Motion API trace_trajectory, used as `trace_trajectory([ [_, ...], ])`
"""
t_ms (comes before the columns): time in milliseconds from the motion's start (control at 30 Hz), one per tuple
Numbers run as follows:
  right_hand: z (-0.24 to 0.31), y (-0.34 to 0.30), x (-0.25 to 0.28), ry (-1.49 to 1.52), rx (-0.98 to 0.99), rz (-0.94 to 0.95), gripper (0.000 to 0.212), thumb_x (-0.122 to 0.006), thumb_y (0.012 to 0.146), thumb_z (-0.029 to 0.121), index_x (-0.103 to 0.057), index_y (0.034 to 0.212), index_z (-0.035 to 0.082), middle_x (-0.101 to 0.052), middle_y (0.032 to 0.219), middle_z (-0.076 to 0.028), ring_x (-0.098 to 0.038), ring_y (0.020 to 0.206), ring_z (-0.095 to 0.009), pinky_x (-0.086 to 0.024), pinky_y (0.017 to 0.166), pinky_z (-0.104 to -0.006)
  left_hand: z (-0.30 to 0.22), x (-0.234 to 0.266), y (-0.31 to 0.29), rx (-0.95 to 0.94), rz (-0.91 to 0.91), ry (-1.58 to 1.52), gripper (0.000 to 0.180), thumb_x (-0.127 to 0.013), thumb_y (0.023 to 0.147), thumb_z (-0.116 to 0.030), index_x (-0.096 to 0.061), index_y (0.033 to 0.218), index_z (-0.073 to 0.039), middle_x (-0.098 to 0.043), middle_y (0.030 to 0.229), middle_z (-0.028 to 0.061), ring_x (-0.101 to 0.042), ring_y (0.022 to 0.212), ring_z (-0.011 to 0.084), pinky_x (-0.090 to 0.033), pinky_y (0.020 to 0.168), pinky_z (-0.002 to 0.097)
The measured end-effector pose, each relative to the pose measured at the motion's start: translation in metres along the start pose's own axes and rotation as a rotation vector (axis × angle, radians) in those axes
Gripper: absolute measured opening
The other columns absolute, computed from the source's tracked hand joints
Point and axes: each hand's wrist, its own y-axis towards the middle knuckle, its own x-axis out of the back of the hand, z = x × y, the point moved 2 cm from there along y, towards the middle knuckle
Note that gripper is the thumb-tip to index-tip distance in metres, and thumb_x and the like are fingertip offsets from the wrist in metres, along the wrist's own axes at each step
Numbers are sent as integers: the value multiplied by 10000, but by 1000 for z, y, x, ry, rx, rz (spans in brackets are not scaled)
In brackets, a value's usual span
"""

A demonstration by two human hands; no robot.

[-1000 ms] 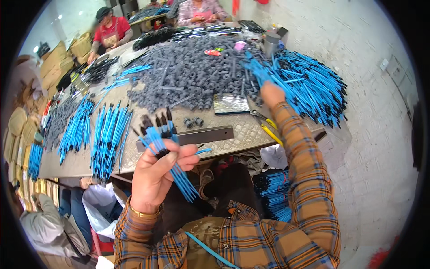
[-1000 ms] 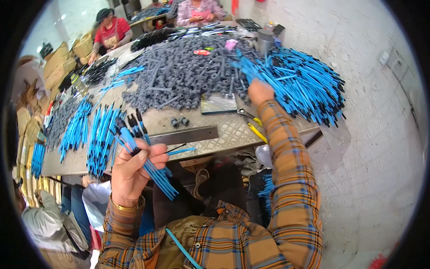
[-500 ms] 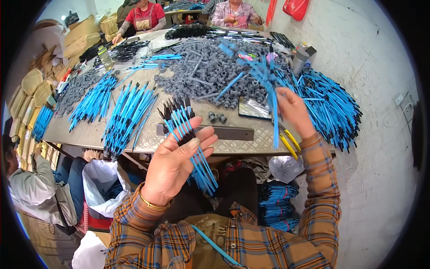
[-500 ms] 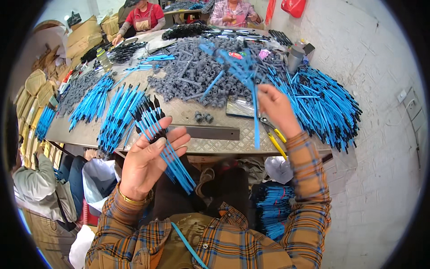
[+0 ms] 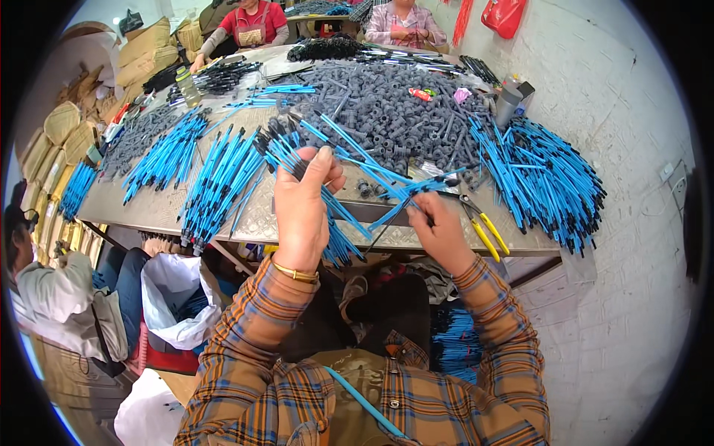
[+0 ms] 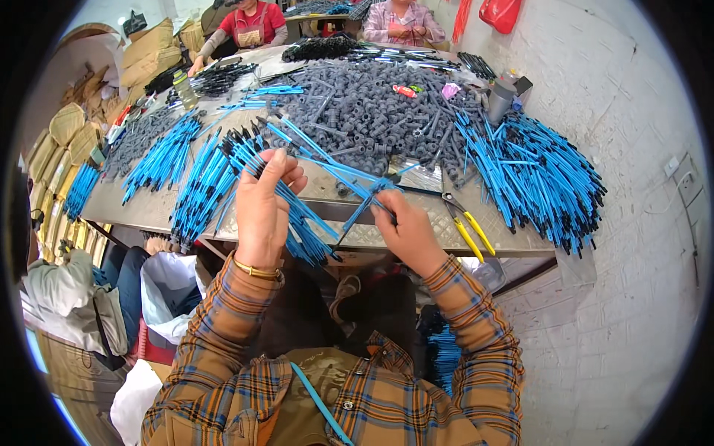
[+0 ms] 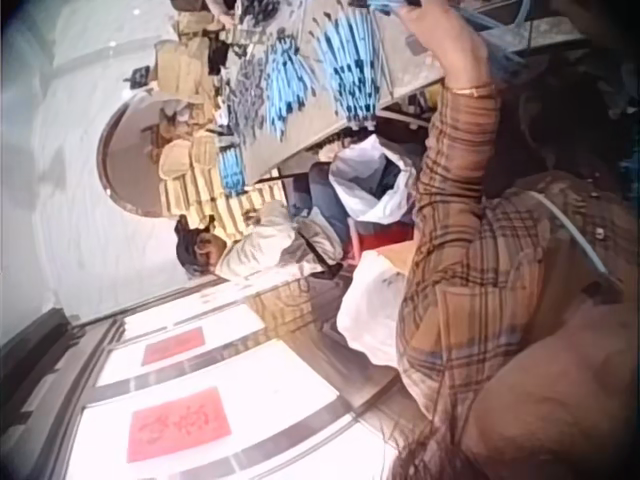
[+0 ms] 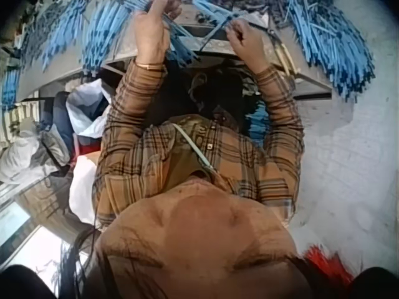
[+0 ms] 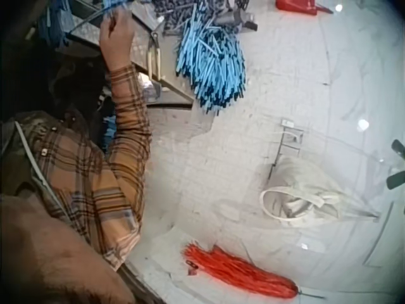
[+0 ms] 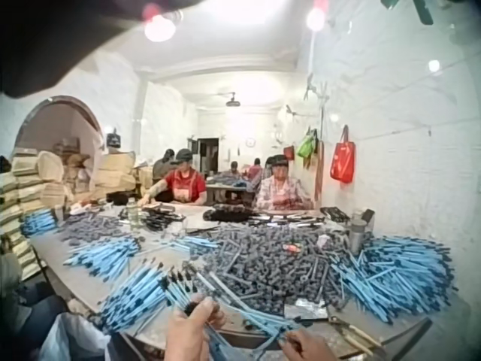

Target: Assembling blue plastic components by inserting grey connectors and using pliers to secure or trim them.

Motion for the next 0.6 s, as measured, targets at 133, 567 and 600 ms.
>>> trace_trajectory([
  [133, 3, -9, -10, -133, 166, -76, 165, -603, 841, 81, -539, 982, 21, -612, 731, -155, -617, 621, -327, -470, 538, -370, 2, 0, 6, -51, -106, 98, 243, -686, 834, -135, -498, 978, -81, -586, 811, 49, -592, 736, 169, -519, 664, 324],
  [567, 20, -13, -34, -22, 136, -108, 318, -619, 842, 142, -517, 1111, 7, -620, 728, -136, -603, 546, -241, -458, 507, -345, 7, -10, -1, -119, -92, -36, 152, -541, 834, -8, -493, 965, -69, -565, 730, 45, -534, 548, 125, -418, 472, 240],
  [600, 22, -12, -38, -110, 258, -93, 311, -632, 837, 162, -543, 1091, 5, -616, 723, -141, -599, 537, -245, -456, 498, -349, 8, -11, -3, -165, -57, -95, 135, -529, 838, -4, -498, 948, -76, -533, 689, 22, -480, 505, 104, -377, 447, 233],
])
